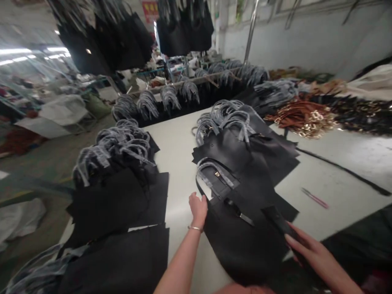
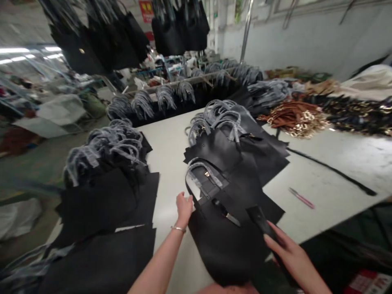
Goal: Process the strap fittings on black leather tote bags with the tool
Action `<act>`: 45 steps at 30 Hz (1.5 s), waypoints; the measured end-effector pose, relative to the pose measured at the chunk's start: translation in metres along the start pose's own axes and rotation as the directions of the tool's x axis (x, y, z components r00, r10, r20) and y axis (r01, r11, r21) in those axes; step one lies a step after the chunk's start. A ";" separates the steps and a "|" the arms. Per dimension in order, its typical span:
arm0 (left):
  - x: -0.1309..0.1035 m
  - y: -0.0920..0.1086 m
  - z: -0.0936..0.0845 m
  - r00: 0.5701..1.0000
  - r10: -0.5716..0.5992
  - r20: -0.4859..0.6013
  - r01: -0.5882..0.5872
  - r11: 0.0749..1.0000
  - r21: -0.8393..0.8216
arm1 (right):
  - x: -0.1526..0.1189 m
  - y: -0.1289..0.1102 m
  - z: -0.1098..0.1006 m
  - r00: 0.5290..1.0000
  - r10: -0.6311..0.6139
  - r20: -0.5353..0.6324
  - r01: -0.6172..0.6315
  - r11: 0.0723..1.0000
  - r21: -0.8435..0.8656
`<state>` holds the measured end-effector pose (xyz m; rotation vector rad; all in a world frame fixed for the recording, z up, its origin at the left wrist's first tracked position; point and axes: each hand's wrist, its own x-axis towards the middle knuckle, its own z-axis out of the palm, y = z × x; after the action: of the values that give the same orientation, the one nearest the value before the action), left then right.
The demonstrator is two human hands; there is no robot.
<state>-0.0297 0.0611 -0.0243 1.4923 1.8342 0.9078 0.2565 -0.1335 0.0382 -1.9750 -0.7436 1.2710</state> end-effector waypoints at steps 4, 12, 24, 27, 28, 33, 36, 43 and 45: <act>-0.052 -0.009 0.007 0.941 0.293 0.171 -0.299 0.954 0.011 | 0.024 0.005 0.034 0.988 0.019 0.151 -0.016 1.000 -0.021; -0.108 -0.016 0.050 0.839 0.403 0.366 -0.467 0.878 0.104 | 0.070 -0.019 0.057 0.979 0.000 0.204 0.009 0.999 -0.044; -0.071 -0.004 0.077 0.859 0.298 0.416 -0.383 0.914 0.136 | 0.102 -0.055 0.061 0.949 0.034 0.313 -0.006 0.996 -0.087; -0.071 -0.006 0.076 0.849 0.310 0.427 -0.395 0.910 0.126 | 0.110 -0.060 0.076 0.962 0.000 0.272 0.030 0.994 -0.106; -0.071 -0.006 0.076 0.849 0.313 0.426 -0.397 0.910 0.123 | 0.111 -0.061 0.080 0.967 -0.015 0.255 0.045 0.992 -0.115; -0.071 -0.007 0.079 0.871 0.300 0.390 -0.372 0.920 0.125 | 0.101 -0.060 0.073 0.974 -0.032 0.224 0.074 0.981 -0.182; -0.071 -0.006 0.079 0.879 0.289 0.380 -0.351 0.931 0.103 | 0.091 -0.057 0.062 0.972 -0.003 0.233 0.057 0.973 -0.222; -0.071 -0.002 0.075 0.883 0.169 0.437 -0.099 0.979 -0.180 | 0.100 -0.065 0.080 0.977 -0.094 0.190 0.134 0.969 -0.206; -0.066 0.000 0.075 0.884 0.123 0.451 0.036 0.944 -0.327 | 0.096 -0.066 0.080 0.974 -0.126 0.188 0.163 0.967 -0.194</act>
<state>0.0425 0.0065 -0.0668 1.3935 1.2368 0.7460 0.2106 -0.0026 0.0127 -1.9457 -1.1282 1.3347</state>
